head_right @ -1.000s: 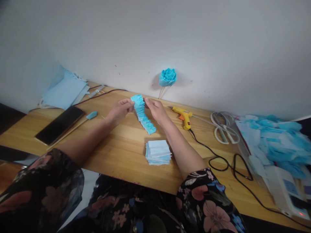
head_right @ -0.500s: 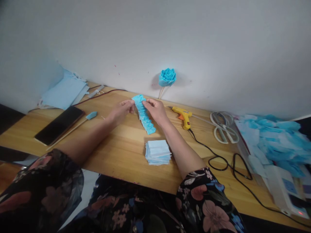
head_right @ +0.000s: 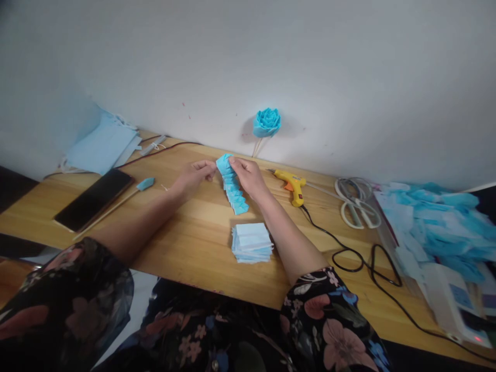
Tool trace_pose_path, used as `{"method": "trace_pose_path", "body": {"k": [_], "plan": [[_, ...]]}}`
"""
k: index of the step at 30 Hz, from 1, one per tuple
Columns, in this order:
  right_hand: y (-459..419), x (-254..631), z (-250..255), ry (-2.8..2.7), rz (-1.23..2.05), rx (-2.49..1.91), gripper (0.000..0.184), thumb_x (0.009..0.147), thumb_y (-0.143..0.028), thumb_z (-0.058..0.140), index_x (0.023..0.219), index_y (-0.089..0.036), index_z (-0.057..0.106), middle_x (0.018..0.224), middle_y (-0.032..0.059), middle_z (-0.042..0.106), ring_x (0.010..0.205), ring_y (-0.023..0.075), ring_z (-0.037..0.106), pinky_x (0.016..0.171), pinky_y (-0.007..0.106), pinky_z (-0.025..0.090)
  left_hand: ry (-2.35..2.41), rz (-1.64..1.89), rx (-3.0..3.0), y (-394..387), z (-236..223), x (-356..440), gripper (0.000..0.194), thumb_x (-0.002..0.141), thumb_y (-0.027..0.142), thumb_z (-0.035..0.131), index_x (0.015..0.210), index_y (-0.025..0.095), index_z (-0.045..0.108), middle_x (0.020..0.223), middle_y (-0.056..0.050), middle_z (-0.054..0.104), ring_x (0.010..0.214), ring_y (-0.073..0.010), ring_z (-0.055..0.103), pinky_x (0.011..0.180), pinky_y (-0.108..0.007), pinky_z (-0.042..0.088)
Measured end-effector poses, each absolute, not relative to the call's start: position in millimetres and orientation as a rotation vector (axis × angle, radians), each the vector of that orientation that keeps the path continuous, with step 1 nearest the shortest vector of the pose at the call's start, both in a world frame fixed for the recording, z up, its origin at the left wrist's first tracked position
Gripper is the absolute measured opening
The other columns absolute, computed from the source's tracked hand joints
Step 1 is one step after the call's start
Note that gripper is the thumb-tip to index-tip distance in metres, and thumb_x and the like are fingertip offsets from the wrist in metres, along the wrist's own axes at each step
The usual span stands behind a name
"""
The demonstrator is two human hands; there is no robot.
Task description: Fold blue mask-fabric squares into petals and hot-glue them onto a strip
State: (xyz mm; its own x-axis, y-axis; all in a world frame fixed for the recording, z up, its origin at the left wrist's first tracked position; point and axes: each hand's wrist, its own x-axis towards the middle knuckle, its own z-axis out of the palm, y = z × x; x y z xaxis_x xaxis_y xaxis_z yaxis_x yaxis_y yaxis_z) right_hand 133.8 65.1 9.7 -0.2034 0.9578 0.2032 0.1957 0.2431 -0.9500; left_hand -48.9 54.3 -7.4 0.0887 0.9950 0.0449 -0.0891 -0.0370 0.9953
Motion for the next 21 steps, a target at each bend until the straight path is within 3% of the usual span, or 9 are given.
{"method": "trace_pose_path", "body": {"k": [4,8,14,21], "plan": [[65.3,133.6,9.0,-1.591,1.048,-1.109,0.061,0.077,-0.081,0.064,0.066,-0.021,0.057,0.07,0.0005,0.053,0.074,0.0165,0.048,0.071,0.03,0.043,1.093,1.155,1.25,53.1,-8.6,-50.1,0.05,0.078,0.064,0.071,0.062,0.017,0.061,0.059,0.0,0.055,0.056,-0.0101,0.046,0.057,-0.025,0.038],[64.8,132.9,9.8,-1.577,1.044,-1.102,0.059,0.077,-0.079,0.065,0.068,-0.021,0.059,0.069,0.0,0.05,0.072,0.0157,0.046,0.067,0.029,0.04,1.089,1.127,1.315,52.8,-9.7,-50.3,0.058,0.08,0.071,0.067,0.061,0.017,0.06,0.06,-0.002,0.057,0.057,-0.0108,0.048,0.058,-0.026,0.039],[62.3,131.4,12.7,-1.592,1.054,-1.1,0.056,0.077,-0.074,0.069,0.066,-0.021,0.057,0.064,-0.002,0.045,0.066,0.0134,0.04,0.059,0.028,0.034,1.002,1.207,1.239,54.7,-9.5,-48.2,0.038,0.072,0.051,0.08,0.069,0.018,0.062,0.059,0.004,0.053,0.056,-0.0087,0.045,0.059,-0.024,0.038],[63.1,131.8,12.0,-1.559,1.112,-1.005,0.06,0.081,-0.078,0.061,0.064,-0.021,0.051,0.066,-0.0019,0.045,0.067,0.013,0.041,0.063,0.029,0.038,1.044,1.243,1.211,52.1,-6.4,-48.2,0.027,0.078,0.034,0.073,0.063,0.018,0.058,0.056,0.004,0.051,0.055,-0.0081,0.041,0.06,-0.025,0.036]]}}
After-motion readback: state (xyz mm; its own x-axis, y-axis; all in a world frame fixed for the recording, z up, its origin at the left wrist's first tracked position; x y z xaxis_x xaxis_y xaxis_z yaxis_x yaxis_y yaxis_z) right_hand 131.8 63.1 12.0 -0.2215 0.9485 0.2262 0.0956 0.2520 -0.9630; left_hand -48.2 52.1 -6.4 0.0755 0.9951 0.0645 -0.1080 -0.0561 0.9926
